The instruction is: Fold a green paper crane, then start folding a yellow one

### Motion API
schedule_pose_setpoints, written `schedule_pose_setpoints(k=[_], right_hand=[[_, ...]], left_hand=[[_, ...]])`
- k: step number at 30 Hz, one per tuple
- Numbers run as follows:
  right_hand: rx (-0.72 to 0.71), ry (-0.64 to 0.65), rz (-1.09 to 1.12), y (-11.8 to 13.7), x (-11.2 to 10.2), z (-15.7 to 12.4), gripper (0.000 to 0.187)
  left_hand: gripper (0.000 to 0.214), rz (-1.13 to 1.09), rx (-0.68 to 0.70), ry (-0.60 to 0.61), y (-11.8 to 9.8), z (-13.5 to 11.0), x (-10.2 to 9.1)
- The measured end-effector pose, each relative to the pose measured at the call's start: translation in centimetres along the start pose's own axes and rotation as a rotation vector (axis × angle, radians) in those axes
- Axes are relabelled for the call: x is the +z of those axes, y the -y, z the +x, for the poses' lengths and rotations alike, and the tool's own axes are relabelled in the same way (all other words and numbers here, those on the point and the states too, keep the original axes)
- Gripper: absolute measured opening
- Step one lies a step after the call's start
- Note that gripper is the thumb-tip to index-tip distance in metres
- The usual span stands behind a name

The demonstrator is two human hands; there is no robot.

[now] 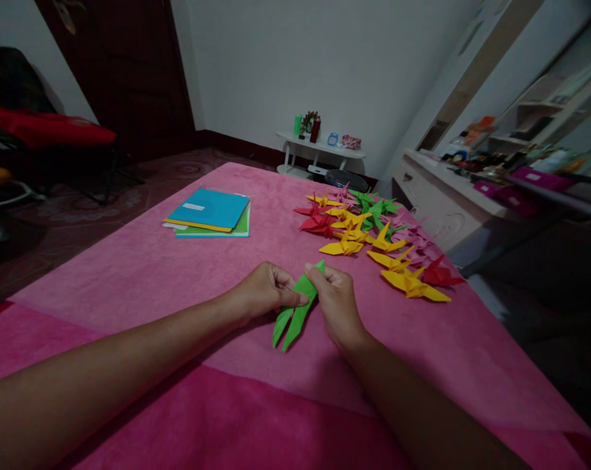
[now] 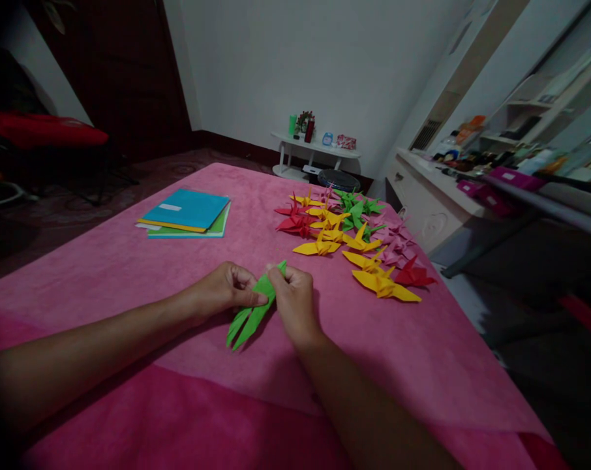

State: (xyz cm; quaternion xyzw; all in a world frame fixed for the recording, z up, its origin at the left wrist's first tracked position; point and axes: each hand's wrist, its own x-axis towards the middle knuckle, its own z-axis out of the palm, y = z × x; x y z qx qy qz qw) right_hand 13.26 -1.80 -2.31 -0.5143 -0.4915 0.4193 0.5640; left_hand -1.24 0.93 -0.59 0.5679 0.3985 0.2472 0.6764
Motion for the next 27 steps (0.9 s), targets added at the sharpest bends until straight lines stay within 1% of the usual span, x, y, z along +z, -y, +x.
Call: schedule_pose_setpoints(k=[2,4,7,10,15,18,23,27], right_hand=[[0.003,0.028,0.06,0.1,0.0,0.3,0.036],[0.023,0.041,0.113,0.3,0.0,0.4,0.033],[0.074,0.065,0.133,0.6,0.0,0.3,0.03],[0.108,0.084,0.126,0.6,0.1,0.1,0.031],[0.106,0.114,0.12,0.4,0.0,0.1,0.02],[0.103,0.125,0.123,0.5,-0.3,0.3,0.016],[0.151,0.114,0.069,0.6,-0.9,0.7,0.017],[0.185,0.083,-0.01,0.5,-1.0,0.9,0.018]], left_hand=[[0.029,-0.051,0.029,-0.045,0.1,0.2,0.0],[0.029,-0.118,0.09,-0.091,0.3,0.4,-0.2],[0.031,-0.217,0.174,-0.188,0.5,0.9,-0.6],[0.032,-0.28,0.182,-0.264,0.6,1.1,-0.7],[0.032,-0.278,0.187,-0.25,0.3,0.9,-0.6],[0.034,-0.195,0.177,-0.214,0.1,0.9,-0.9],[0.04,-0.002,0.139,-0.126,0.1,1.1,-2.1],[0.033,0.038,0.108,-0.127,0.2,1.2,-2.3]])
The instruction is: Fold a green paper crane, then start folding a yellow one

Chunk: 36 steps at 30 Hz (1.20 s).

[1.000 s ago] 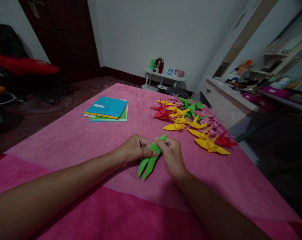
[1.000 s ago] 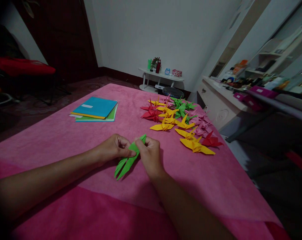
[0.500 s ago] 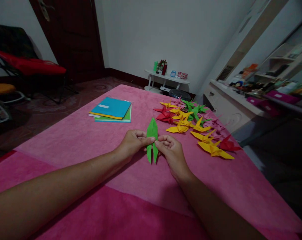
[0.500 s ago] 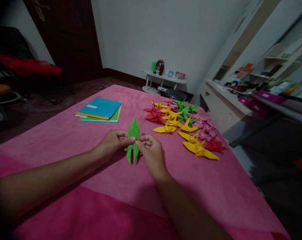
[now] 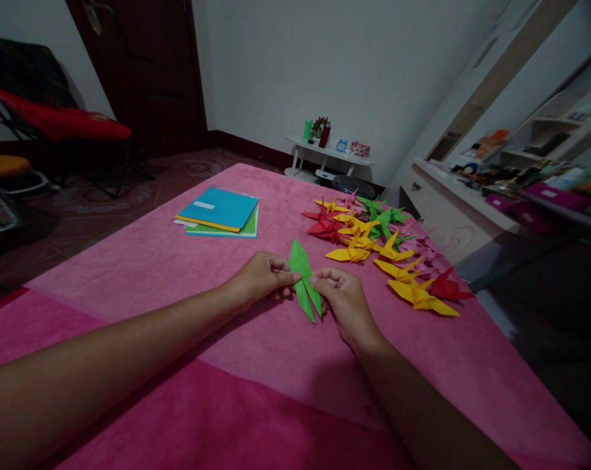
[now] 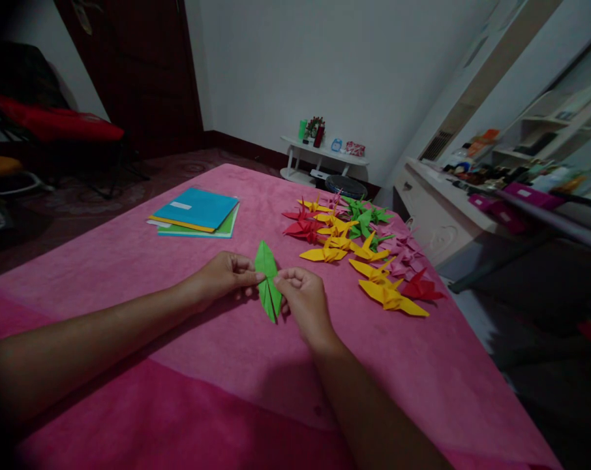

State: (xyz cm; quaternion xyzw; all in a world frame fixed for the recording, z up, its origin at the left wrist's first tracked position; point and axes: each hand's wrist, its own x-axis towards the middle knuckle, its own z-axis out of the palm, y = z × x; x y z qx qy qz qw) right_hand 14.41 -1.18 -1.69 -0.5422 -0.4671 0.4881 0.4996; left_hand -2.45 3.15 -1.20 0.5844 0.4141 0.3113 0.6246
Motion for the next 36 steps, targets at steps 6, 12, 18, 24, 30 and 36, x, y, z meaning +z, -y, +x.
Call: schedule_pose_setpoints(k=[6,12,18,24,30,36], right_hand=[[-0.064,-0.044,-0.056,0.1,0.3,-0.2,0.022],[-0.084,-0.036,-0.024,0.2,0.3,-0.3,0.024],[-0.142,-0.016,0.019,-0.1,0.3,0.0,0.024],[-0.116,0.026,0.071,0.1,0.3,-0.1,0.026],[-0.076,0.049,0.085,0.0,0.4,-0.2,0.024],[-0.124,-0.017,0.106,-0.3,0.7,-0.3,0.022]], left_hand=[[0.025,-0.063,-0.013,-0.002,-0.1,-0.1,0.4],[0.027,-0.064,0.049,-0.02,0.2,-0.2,0.4],[0.024,-0.064,0.083,-0.035,0.4,-0.1,0.5],[0.024,-0.126,0.108,-0.08,0.0,-0.3,1.0],[0.046,-0.205,0.215,-0.15,0.0,-0.4,1.1],[0.035,-0.25,0.206,-0.163,0.1,-0.1,1.1]])
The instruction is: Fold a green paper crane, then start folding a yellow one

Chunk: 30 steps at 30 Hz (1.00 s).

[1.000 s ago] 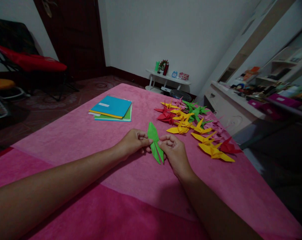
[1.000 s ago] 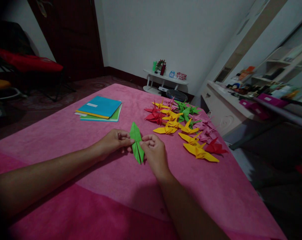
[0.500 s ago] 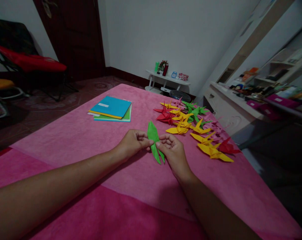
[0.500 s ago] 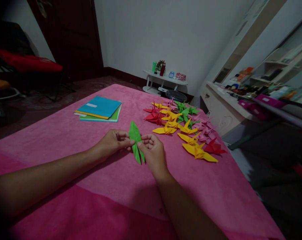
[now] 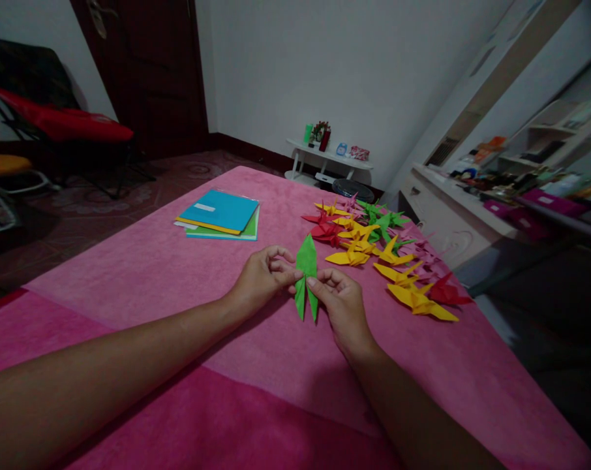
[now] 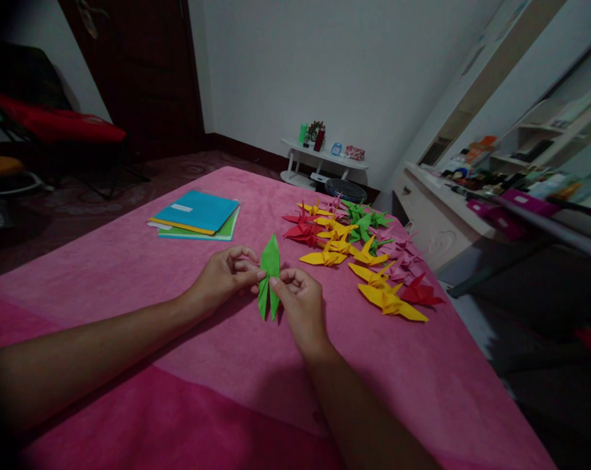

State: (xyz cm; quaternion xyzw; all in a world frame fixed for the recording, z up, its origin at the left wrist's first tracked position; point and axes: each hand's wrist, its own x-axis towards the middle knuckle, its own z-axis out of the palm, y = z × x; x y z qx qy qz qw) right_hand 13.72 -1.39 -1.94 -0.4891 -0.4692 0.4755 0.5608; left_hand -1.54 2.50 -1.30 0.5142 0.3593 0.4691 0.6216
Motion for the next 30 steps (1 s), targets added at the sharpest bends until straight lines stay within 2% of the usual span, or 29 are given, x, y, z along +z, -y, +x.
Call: schedule_pose_setpoints(k=[6,10,14,20,25,30], right_hand=[[-0.039,-0.047,0.042,0.0,0.3,1.9,0.02],[-0.042,-0.098,0.068,0.2,0.7,5.2,0.024],[-0.135,-0.2,0.077,-0.3,0.8,7.7,0.025],[-0.19,-0.257,0.045,-1.1,0.2,8.5,0.021],[-0.328,-0.32,-0.313,-0.7,-0.2,8.5,0.012],[-0.542,-0.349,-0.721,-0.6,-0.4,8.0,0.012]], left_hand=[[0.029,-0.033,-0.022,-0.021,-0.1,1.6,-0.1],[0.031,-0.116,-0.014,-0.017,-0.4,4.9,-0.1],[0.035,-0.177,-0.027,-0.056,-0.4,7.7,0.5],[0.028,0.004,0.009,-0.063,0.7,8.2,1.3],[0.023,0.106,0.07,-0.145,1.4,8.1,1.8],[0.02,0.209,0.113,-0.127,1.5,7.8,1.8]])
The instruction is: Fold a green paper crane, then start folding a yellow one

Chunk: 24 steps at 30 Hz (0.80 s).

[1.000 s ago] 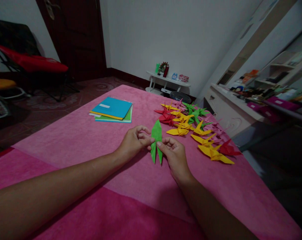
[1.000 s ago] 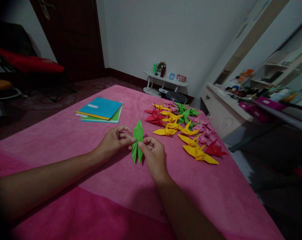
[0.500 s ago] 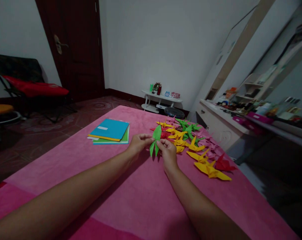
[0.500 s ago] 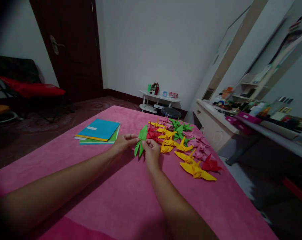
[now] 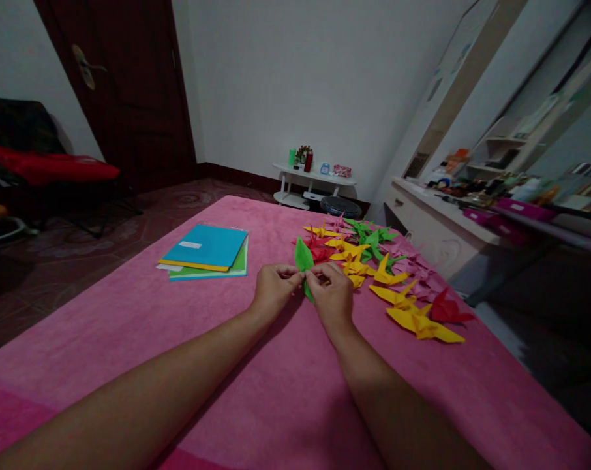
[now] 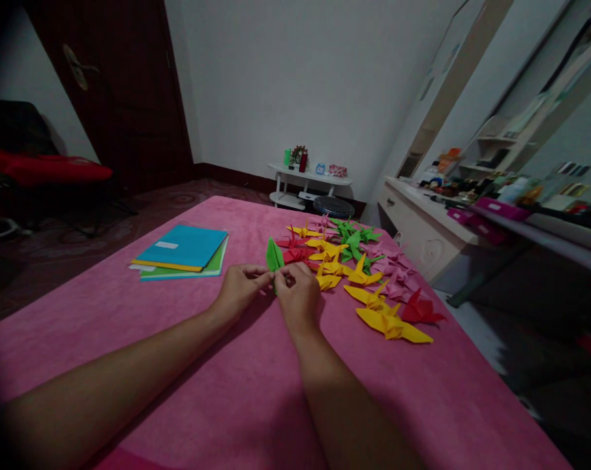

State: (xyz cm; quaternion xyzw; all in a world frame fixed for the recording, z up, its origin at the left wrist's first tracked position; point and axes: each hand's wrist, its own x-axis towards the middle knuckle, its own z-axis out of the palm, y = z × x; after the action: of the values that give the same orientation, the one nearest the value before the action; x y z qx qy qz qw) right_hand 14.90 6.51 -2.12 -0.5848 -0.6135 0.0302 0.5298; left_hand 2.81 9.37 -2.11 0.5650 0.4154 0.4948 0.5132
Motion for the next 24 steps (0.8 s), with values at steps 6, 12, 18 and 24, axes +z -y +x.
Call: schedule_pose_setpoints(k=[6,12,18,24], right_hand=[[-0.12,0.068,-0.171,0.6,-0.6,-0.5,0.015],[-0.176,0.093,-0.191,1.1,-0.6,-0.9,0.012],[-0.087,0.051,-0.046,0.5,-0.8,-0.6,0.009],[-0.064,0.038,0.197,0.9,-0.9,-0.4,0.015]], left_hand=[[0.024,0.166,0.099,0.029,0.0,-0.5,-0.3],[0.03,0.452,0.316,0.002,-0.7,-1.3,-0.8],[0.034,0.434,0.388,0.023,-1.5,-1.9,-1.0],[0.024,-0.001,0.184,-0.07,-1.3,-1.6,-0.6]])
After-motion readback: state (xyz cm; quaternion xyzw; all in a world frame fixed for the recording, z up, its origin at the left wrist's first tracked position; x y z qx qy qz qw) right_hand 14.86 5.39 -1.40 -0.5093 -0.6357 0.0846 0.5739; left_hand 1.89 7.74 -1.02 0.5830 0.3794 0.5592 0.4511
